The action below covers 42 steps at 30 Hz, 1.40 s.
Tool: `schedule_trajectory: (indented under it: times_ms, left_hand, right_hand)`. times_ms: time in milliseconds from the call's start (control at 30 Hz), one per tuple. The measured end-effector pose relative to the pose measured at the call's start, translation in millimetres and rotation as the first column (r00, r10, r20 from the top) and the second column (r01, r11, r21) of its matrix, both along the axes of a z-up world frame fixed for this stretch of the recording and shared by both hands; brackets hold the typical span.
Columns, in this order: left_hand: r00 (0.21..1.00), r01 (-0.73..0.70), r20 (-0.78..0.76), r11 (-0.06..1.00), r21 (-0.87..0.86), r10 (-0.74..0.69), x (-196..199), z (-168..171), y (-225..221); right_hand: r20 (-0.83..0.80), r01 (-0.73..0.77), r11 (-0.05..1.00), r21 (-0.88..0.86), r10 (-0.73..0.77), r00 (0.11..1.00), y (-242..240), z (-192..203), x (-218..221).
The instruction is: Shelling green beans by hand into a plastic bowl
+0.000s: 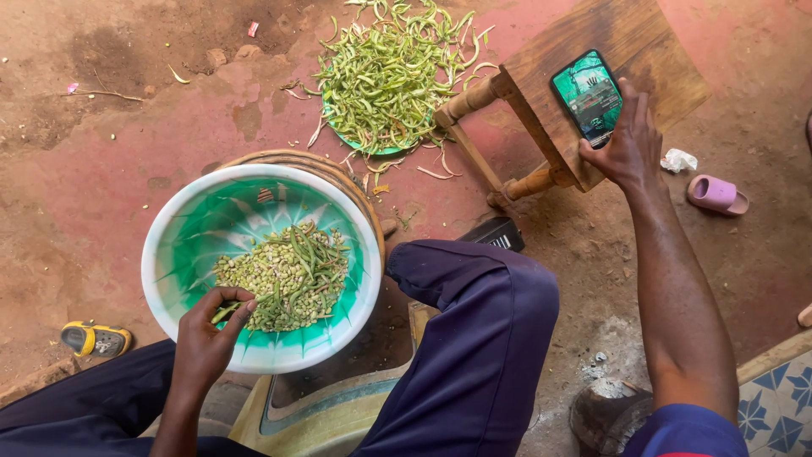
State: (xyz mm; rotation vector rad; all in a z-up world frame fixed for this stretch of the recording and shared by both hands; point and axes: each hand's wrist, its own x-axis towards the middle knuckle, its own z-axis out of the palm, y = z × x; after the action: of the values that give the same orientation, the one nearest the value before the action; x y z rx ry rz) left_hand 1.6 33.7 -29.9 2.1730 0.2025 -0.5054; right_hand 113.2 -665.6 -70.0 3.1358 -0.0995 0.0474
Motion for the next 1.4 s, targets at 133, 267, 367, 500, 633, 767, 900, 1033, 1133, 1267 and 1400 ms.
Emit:
schedule_trajectory:
  times_ms: [133,267,367,500,633,767,900,1033,1133,1267,1400]
  left_hand:
    - [1.000,0.008,0.011,1.000,-0.010,-0.008,0,0,1]
    - [1.000,0.010,0.000,1.000,-0.006,-0.010,1,2,-1]
    - [1.000,0.016,0.007,1.000,0.000,-0.016,0,-1,1]
    - [0.999,0.026,0.022,1.000,0.007,-0.027,-1,-2,1]
    - [1.000,0.020,0.012,1.000,0.005,-0.020,1,1,0]
    - [1.000,0.023,0.010,1.000,0.003,-0.023,0,2,0]
    - [1.000,0.025,0.010,1.000,0.010,-0.025,1,2,0]
    - [1.000,0.021,0.014,1.000,-0.004,-0.021,0,2,0]
    - [1.000,0.024,0.006,1.000,-0.006,-0.024,0,3,-1]
    - [0.999,0.034,0.025,0.999,-0.009,-0.034,1,1,0]
    - [0.999,0.030,0.021,0.999,-0.017,-0.030,0,2,-1]
  right_hand:
    - [0.013,-0.003,0.999,0.032,0.003,1.000,4,2,-2]
    - [0.034,-0.013,0.999,0.040,0.012,0.999,3,3,-4]
    - [0.049,-0.023,0.999,0.047,0.021,0.999,4,2,-6]
    - [0.056,-0.022,0.997,0.067,0.018,0.998,8,7,-6]
    - [0.073,-0.033,0.997,0.068,0.028,0.997,7,6,-5]
    - [0.074,-0.053,0.996,0.074,0.047,0.996,6,5,-5]
    - [0.080,-0.055,0.992,0.115,0.046,0.996,13,13,-3]
    - [0.094,-0.074,0.991,0.115,0.063,0.994,12,12,-3]
    - [0.090,-0.072,0.991,0.117,0.062,0.994,15,13,-4]
    - [0.082,-0.066,0.990,0.126,0.056,0.995,17,15,-3]
    - [0.074,-0.058,0.991,0.124,0.049,0.996,16,13,-4]
